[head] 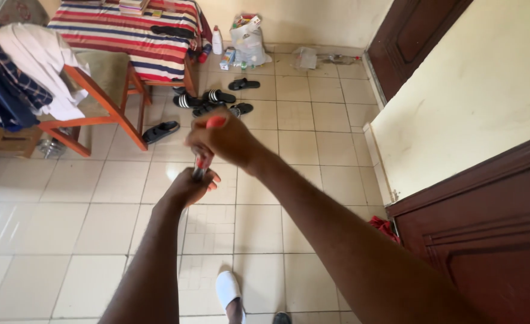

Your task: Sweeping the floor with a broom and then folding a shirt.

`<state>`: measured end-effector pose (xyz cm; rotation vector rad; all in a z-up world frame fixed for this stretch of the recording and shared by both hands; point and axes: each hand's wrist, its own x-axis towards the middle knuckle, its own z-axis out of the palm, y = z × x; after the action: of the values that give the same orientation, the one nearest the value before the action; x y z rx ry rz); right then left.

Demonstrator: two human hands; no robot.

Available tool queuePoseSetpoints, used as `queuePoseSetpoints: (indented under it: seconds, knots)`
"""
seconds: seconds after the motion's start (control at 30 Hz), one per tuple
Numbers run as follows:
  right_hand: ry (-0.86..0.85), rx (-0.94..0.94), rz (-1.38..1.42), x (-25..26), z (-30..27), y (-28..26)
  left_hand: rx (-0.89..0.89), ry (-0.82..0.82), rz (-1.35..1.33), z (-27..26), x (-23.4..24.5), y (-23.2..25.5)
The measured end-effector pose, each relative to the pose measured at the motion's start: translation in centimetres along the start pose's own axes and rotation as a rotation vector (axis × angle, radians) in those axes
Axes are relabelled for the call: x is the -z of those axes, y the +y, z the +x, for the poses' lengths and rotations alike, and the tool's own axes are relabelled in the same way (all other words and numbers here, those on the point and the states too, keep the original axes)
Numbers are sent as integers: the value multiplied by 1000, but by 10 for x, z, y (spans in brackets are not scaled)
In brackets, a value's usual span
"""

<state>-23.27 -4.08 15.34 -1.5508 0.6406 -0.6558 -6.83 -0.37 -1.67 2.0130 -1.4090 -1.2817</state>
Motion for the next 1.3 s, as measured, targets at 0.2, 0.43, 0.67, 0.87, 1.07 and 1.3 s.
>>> queuePoseSetpoints:
  seconds: [0.2, 0.43, 0.67, 0.87, 1.07, 1.3]
  knots:
    - [-54, 60, 27, -9, -33, -32, -113, 406, -12, -61, -27, 28]
    - [-34, 233, 159, -39, -71, -1, 12, 413, 109, -104, -27, 12]
    - [-14, 92, 68, -61, -104, 50, 127, 435, 371, -87, -58, -68]
    - [-31, 35, 36, -31, -116, 32, 71, 372, 264, -60, -91, -65]
    - [-24, 42, -58, -11, -97, -11, -131, 371, 15, -99, -81, 12]
    - [-23, 138, -74, -97, -64, -51, -155, 505, -34, -121, -15, -29]
